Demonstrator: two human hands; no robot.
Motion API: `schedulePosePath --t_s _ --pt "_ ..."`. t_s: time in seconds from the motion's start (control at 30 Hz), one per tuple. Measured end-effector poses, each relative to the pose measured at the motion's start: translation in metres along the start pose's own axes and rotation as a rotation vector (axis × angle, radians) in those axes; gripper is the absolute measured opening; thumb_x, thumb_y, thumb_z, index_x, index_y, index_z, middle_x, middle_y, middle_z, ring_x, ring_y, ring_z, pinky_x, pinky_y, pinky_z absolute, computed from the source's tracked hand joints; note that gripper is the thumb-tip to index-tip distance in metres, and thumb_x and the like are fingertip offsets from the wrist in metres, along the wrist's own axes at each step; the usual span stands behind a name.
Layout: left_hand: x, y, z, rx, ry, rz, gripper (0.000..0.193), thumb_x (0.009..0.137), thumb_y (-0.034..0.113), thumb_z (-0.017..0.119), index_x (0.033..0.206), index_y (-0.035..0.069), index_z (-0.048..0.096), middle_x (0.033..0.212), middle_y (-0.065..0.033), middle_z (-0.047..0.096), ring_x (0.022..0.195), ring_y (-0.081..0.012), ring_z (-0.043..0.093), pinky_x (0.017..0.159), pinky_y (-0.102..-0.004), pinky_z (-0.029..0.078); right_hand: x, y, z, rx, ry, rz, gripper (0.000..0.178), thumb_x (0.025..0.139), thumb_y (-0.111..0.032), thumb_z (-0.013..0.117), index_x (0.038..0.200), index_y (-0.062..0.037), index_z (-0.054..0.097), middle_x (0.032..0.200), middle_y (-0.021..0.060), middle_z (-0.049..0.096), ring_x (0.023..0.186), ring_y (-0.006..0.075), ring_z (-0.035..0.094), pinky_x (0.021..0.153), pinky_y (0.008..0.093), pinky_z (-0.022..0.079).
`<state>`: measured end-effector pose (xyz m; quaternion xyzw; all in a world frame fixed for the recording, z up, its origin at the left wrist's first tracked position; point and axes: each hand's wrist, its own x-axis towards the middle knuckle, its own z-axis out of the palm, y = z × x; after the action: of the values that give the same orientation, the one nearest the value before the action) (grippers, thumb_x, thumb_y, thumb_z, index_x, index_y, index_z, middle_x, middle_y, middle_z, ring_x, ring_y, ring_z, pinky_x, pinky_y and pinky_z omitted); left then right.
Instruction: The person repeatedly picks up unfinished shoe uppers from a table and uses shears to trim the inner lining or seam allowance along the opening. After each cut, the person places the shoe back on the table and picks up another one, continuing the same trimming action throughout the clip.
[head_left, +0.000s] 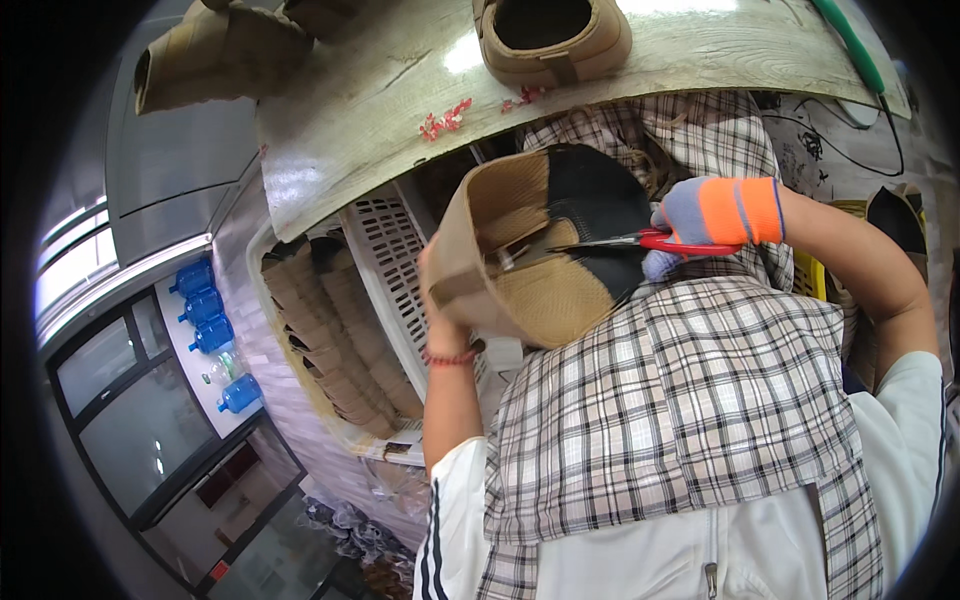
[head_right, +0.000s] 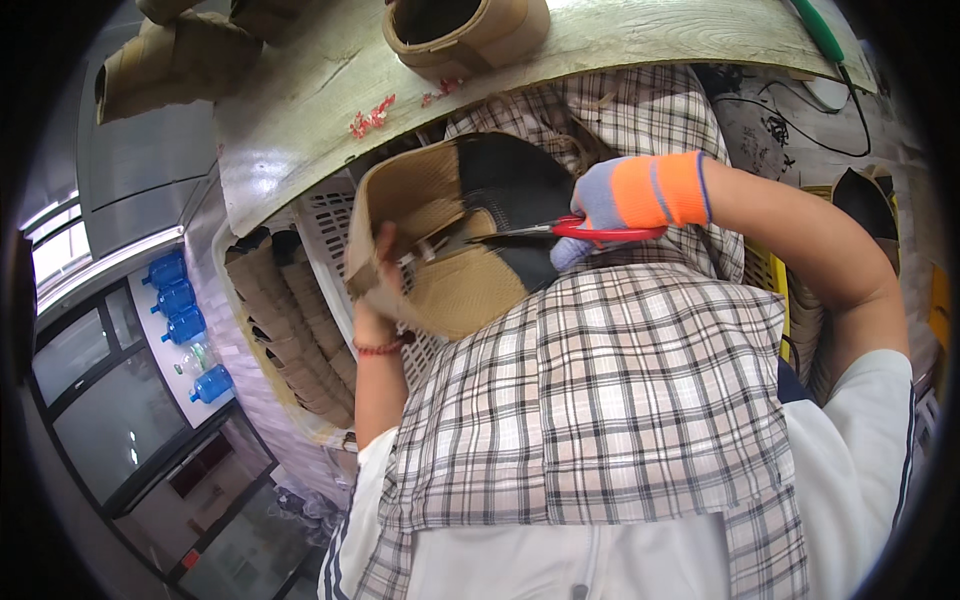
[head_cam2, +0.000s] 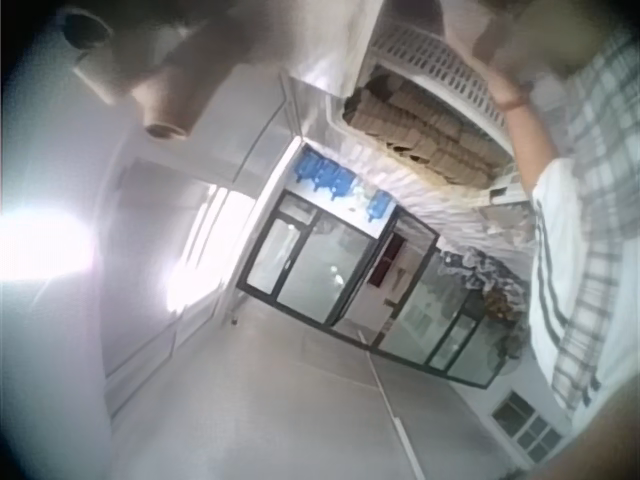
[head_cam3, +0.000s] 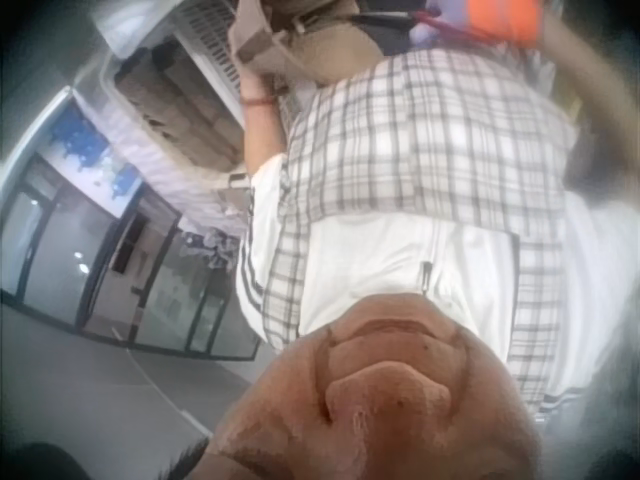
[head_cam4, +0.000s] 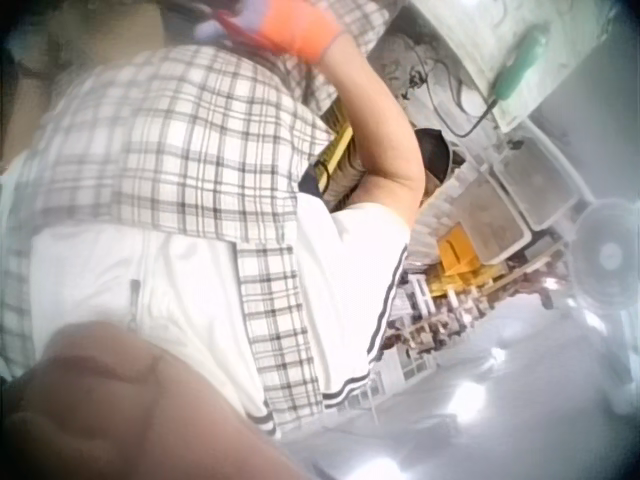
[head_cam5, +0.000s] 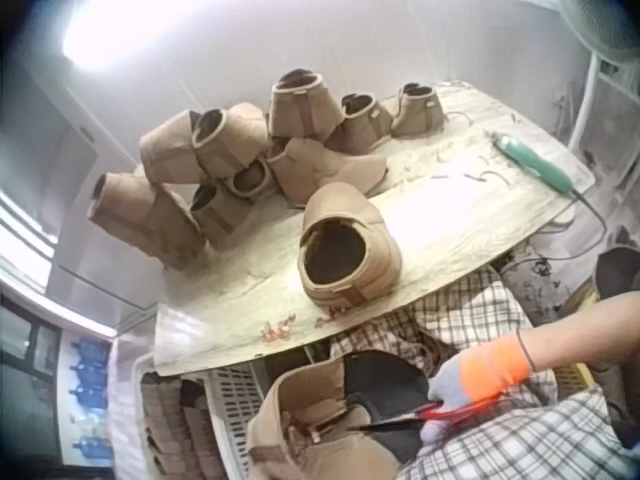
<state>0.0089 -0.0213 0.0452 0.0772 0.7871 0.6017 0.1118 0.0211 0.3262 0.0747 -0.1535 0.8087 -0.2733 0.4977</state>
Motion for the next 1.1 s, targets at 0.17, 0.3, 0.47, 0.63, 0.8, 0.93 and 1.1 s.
schedulePosePath --t_s 0.17,0.3,0.47,0.63,0.8,0.93,1.1 --pt "-0.029 0.149 -0.042 0.848 0.156 0.562 0.029 0.084 0.010 0.065 0.109 -0.004 0.071 0.106 -0.0138 0.073 0.101 -0.0270 0.068 0.098 -0.0387 0.051 -0.018 0.029 0.005 0.224 0.116 -0.096 0.071 0.076 -0.075 0.069 0.089 -0.0056 0.075 0.073 0.0123 0.069 0.070 0.0262 0.066 0.067 0.0400 0.050" --pt "0.014 0.188 -0.058 1.454 -0.087 0.897 0.024 0.086 0.005 0.058 0.104 -0.005 0.071 0.101 -0.0179 0.073 0.096 -0.0299 0.071 0.096 -0.0461 0.053 -0.004 0.060 0.021 -0.003 0.262 0.030 0.080 0.073 -0.084 0.062 0.093 -0.0070 0.074 0.084 0.0160 0.072 0.082 0.0348 0.069 0.073 0.0427 0.052" --pt "0.084 0.248 -0.008 1.431 -0.108 1.246 0.024 0.084 0.006 0.059 0.102 -0.003 0.071 0.103 -0.0163 0.072 0.097 -0.0298 0.071 0.098 -0.0457 0.052 0.009 0.071 0.027 0.037 0.284 0.069 0.085 0.070 -0.086 0.061 0.095 -0.0062 0.074 0.088 0.0173 0.072 0.086 0.0366 0.069 0.077 0.0434 0.052" --pt "0.180 0.233 0.076 1.275 -0.248 1.456 0.027 0.083 0.007 0.060 0.108 0.007 0.070 0.105 -0.0089 0.070 0.104 -0.0262 0.067 0.097 -0.0430 0.052 0.012 0.073 0.027 0.091 0.328 0.037 0.084 0.078 -0.083 0.056 0.100 -0.0035 0.073 0.087 0.0197 0.072 0.084 0.0384 0.069 0.076 0.0440 0.053" --pt "0.244 0.178 0.114 1.030 -0.524 0.968 0.046 0.077 -0.004 0.056 0.119 0.011 0.065 0.109 -0.0122 0.067 0.103 -0.0338 0.064 0.091 -0.0409 0.052 0.011 0.074 0.036 0.094 0.389 0.012 0.083 0.077 -0.084 0.056 0.098 -0.0051 0.072 0.089 0.0195 0.072 0.088 0.0387 0.068 0.078 0.0449 0.053" --pt "0.240 0.178 0.102 0.887 -0.559 0.886 0.052 0.073 -0.008 0.055 0.120 0.010 0.065 0.108 -0.0145 0.067 0.101 -0.0378 0.062 0.091 -0.0432 0.051 0.010 0.069 0.037 0.124 0.381 -0.001 0.083 0.077 -0.084 0.056 0.099 -0.0056 0.071 0.090 0.0196 0.072 0.089 0.0392 0.068 0.080 0.0437 0.053" --pt "0.264 0.207 0.059 0.330 -0.989 0.265 0.051 0.085 0.000 0.066 0.135 0.004 0.061 0.138 -0.0063 0.061 0.127 -0.0182 0.055 0.108 -0.0340 0.043 0.018 0.072 0.037 0.107 0.353 0.006 0.085 0.077 -0.086 0.054 0.099 -0.0054 0.071 0.088 0.0189 0.072 0.087 0.0385 0.069 0.079 0.0437 0.053"
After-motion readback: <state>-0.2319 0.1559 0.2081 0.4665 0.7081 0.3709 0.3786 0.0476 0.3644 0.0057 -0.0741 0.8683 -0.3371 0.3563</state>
